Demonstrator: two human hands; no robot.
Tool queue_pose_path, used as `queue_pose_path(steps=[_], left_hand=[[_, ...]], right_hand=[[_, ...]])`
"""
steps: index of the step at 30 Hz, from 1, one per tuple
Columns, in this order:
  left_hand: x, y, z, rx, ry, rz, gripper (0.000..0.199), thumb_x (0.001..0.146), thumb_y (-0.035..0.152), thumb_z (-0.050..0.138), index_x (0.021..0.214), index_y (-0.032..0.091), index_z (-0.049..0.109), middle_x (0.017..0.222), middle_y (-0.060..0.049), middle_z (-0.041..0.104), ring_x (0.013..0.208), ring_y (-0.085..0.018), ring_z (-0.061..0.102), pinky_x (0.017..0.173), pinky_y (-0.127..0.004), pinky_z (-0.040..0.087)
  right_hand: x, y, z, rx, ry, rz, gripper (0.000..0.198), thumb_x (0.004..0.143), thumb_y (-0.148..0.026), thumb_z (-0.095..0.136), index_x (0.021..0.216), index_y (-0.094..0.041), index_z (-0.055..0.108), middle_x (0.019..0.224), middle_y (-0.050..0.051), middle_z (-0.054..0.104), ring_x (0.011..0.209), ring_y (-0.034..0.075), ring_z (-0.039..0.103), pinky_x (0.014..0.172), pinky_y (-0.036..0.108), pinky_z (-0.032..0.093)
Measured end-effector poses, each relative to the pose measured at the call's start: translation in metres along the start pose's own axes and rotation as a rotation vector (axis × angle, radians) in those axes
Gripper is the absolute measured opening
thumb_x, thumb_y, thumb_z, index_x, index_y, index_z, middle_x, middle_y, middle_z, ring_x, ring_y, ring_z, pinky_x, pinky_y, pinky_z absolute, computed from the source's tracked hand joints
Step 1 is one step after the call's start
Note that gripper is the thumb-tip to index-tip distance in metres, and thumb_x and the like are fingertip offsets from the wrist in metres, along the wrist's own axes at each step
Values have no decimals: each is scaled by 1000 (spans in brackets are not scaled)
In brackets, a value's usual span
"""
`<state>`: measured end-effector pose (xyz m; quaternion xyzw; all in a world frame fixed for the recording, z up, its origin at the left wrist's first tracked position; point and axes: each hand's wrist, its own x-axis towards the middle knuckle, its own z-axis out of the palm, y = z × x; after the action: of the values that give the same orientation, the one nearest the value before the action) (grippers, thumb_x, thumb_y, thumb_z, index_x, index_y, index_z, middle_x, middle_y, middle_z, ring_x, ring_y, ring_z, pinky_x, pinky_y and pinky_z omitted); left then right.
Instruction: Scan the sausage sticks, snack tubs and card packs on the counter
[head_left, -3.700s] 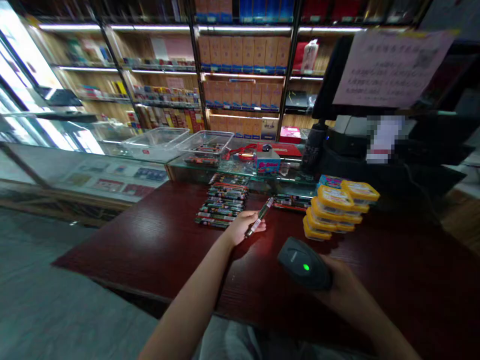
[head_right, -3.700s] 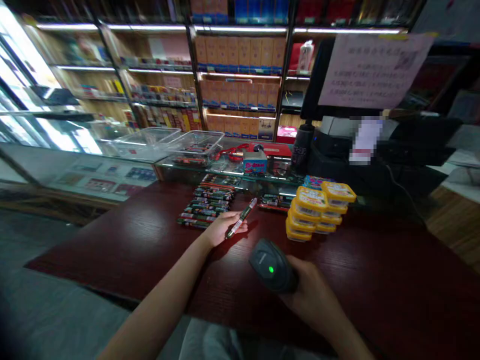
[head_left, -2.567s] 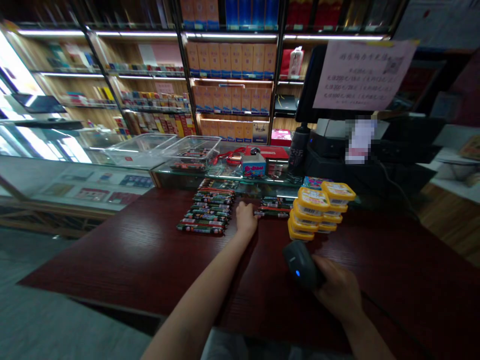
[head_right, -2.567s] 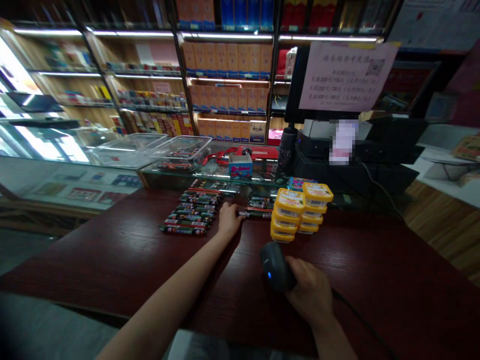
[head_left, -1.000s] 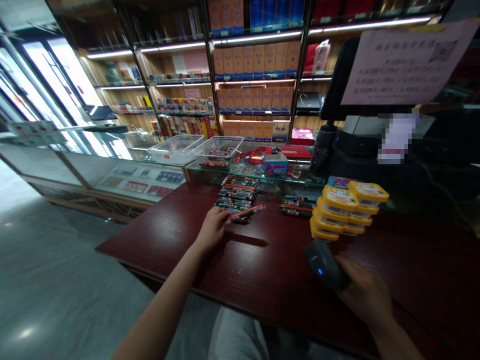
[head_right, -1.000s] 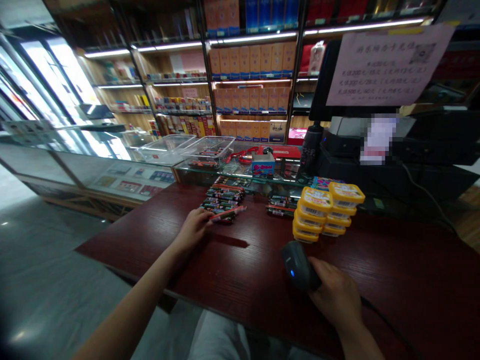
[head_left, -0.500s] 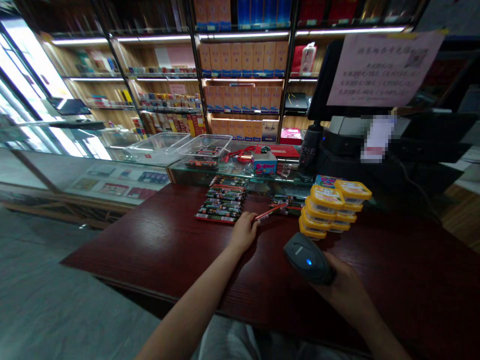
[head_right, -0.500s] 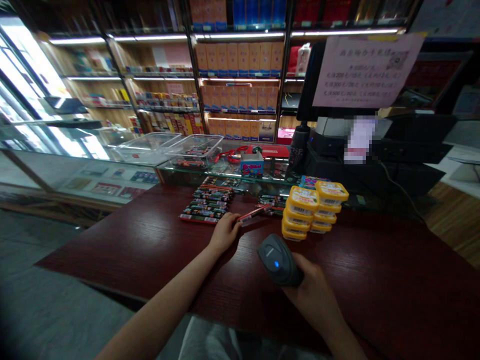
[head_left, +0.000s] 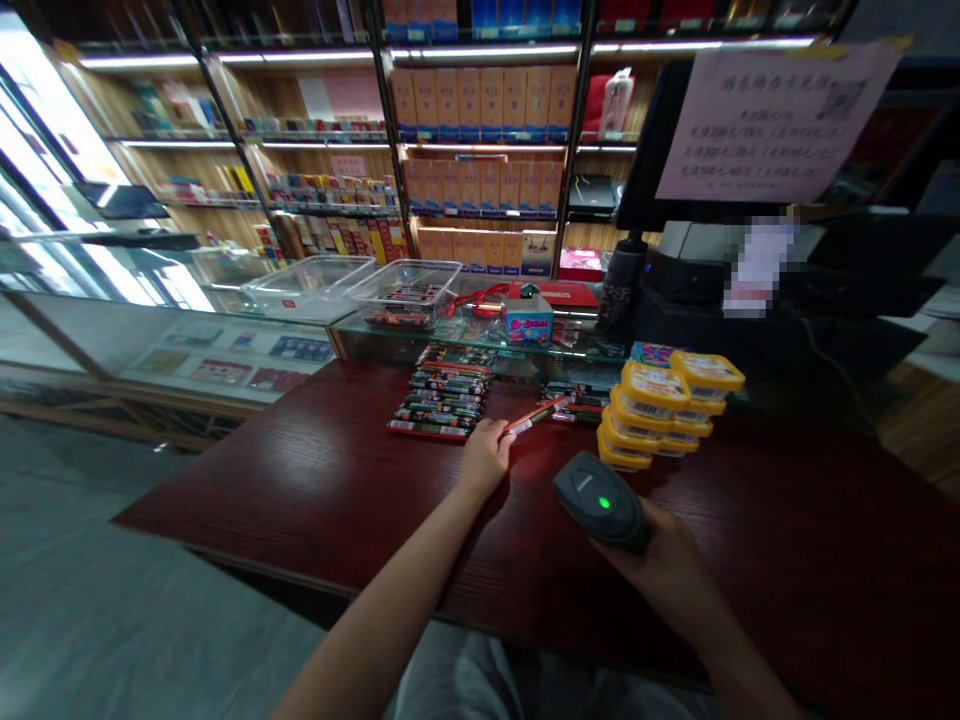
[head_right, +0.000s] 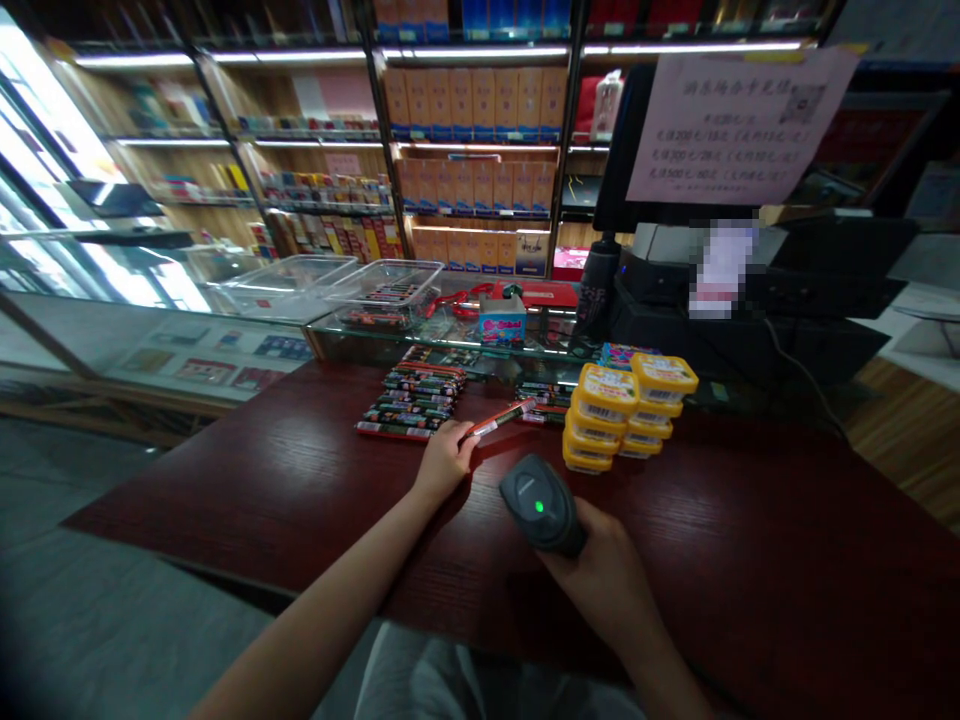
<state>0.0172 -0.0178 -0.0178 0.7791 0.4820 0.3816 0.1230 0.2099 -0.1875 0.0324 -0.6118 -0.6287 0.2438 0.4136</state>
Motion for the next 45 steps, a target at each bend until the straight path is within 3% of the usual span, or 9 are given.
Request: queue_pose_path(steps=[3, 10, 14, 19, 24, 29, 36, 40, 45], left_hand=[[1, 2, -3, 23, -14, -5, 19, 87, 20, 47, 99, 17, 63, 93, -7, 62, 91, -18, 57, 85, -31, 46], [-1, 13, -10, 255, -127, 32, 23, 89, 21, 48, 109, 20, 59, 102, -5, 61, 95, -18, 56, 84, -28, 44], [-2, 22, -9, 492, -213, 102, 20, 89, 27, 48, 105, 23, 61, 101, -5, 59, 99, -21, 51, 84, -31, 42], [8, 26, -2, 606, -268, 64, 22, 90, 30, 48, 103, 24, 63, 101, -7, 55, 98, -22, 49, 76, -31, 43], [31, 26, 11, 538, -267, 15, 19, 87, 29, 53, 99, 23, 67, 100, -7, 53, 98, -21, 50, 81, -30, 43], [48, 27, 30, 326, -186, -82, 24, 81, 19, 59, 104, 21, 66, 99, -6, 55, 91, -18, 56, 84, -28, 43], [45, 35, 47, 78, -175, 2, 31, 78, 9, 55, 105, 19, 65, 96, -5, 58, 95, -17, 57, 88, -27, 45], [39, 31, 34, 72, -174, 78, 28, 79, 15, 57, 105, 19, 66, 97, -5, 58, 93, -17, 57, 86, -28, 46], [34, 7, -16, 109, -57, 144, 25, 81, 17, 54, 102, 19, 67, 93, -6, 60, 92, -18, 56, 85, -30, 46]], right_hand=[[-2, 1, -3, -73, 4, -33, 28, 73, -29, 61, 100, -21, 65, 94, 6, 73, 85, 24, 67, 73, 32, 51], [-8, 21, -12, -597, 139, -65, 21, 73, -24, 55, 92, -25, 61, 80, 2, 72, 69, 22, 68, 55, 28, 43], [-9, 44, -13, -688, 200, -171, 21, 75, -24, 52, 96, -23, 58, 85, 4, 72, 72, 21, 67, 60, 29, 45], [-9, 67, -8, -716, 225, -305, 29, 72, -15, 49, 99, -20, 56, 94, 8, 71, 81, 22, 67, 69, 31, 47], [-9, 75, -8, -731, 236, -346, 29, 72, -15, 50, 101, -19, 56, 95, 8, 71, 82, 21, 66, 69, 30, 48], [-9, 78, -9, -744, 232, -341, 31, 71, -14, 50, 101, -20, 57, 94, 7, 72, 81, 20, 67, 70, 29, 49], [-6, 79, -11, -778, 225, -360, 32, 70, -14, 50, 100, -20, 57, 94, 6, 72, 79, 20, 68, 65, 28, 49], [-8, 76, -10, -769, 224, -325, 33, 69, -12, 47, 100, -20, 57, 98, 8, 71, 83, 21, 67, 69, 30, 49], [-11, 76, -10, -753, 230, -328, 29, 74, -17, 46, 101, -21, 57, 95, 6, 72, 80, 20, 67, 67, 29, 48]])
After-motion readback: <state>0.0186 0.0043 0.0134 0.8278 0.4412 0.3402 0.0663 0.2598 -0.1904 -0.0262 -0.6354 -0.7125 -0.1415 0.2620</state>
